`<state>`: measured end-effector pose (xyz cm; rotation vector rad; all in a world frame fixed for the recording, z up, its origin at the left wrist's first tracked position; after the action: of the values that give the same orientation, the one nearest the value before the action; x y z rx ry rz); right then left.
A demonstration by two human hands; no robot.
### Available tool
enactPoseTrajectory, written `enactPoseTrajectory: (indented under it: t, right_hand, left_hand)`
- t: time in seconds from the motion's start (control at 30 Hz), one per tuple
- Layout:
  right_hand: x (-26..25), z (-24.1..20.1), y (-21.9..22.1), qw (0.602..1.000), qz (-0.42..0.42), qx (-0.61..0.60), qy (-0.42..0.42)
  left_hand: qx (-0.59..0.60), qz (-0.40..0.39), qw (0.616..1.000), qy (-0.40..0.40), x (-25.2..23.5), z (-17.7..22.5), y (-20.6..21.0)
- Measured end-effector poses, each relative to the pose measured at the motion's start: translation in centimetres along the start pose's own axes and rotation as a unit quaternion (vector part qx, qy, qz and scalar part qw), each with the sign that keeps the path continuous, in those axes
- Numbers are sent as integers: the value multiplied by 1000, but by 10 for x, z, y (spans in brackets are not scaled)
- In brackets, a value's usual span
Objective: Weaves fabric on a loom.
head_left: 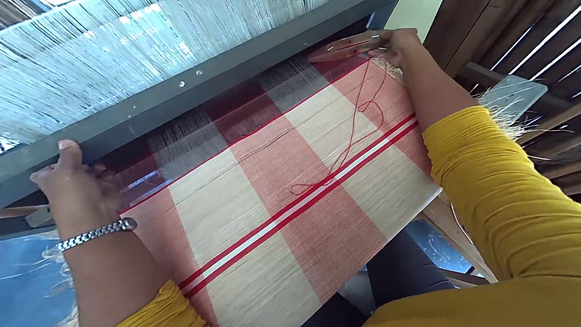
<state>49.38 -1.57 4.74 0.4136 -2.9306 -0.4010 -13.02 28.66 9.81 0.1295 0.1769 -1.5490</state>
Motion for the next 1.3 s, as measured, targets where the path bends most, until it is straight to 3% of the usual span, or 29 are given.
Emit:
enactPoseTrajectory:
  t: [0.07,0.13,0.17,0.27,0.33,0.43,0.5,0.67,0.83,1.1,1.2,1.27,1.3]
  right_hand:
    - [7,5,11,987,-108,119,-20]
    - [28,-2,19,920,-273,282,-14]
    - [36,-5,24,893,-308,329,-10]
    - [37,-10,30,893,-256,369,-31]
    - [32,-14,31,892,-178,403,-106]
    - [47,-24,49,836,-99,473,-259]
    - [70,-27,72,809,-115,498,-289]
    - [102,-4,116,843,-222,467,-149]
    - [114,3,133,848,-183,489,-85]
    - [136,6,144,845,-193,496,-44]
    - [129,9,139,897,-296,325,37]
    - [124,14,135,895,-389,144,164]
    - [123,16,133,891,-395,118,191]
  left_hand:
    - [-2,12,1000,5,2,7,8]
    - [-9,7,1000,4,-1,7,8]
    - [-9,8,1000,4,-2,7,7]
    - [-6,7,1000,0,1,7,7]
    - [-2,7,1000,1,0,8,7]
    - [-8,8,1000,2,-2,7,6]
    - [-17,15,1000,3,-2,7,5]
    - [-59,60,996,23,3,13,-8]
    - [-73,60,995,30,-3,10,-19]
    - [-166,73,981,74,-22,2,-67]
    - [-171,96,980,29,-24,-4,-76]
    - [-163,107,981,5,-22,-5,-75]
    - [-153,109,982,-1,-20,-6,-74]
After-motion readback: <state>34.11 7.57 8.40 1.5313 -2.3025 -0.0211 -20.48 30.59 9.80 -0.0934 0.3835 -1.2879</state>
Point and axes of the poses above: each hand's wrist, its own x-axis away from the middle knuckle, its own y-axis out of the palm, z = x × y, the point moved 2 cm from there along -x, towards the middle knuckle
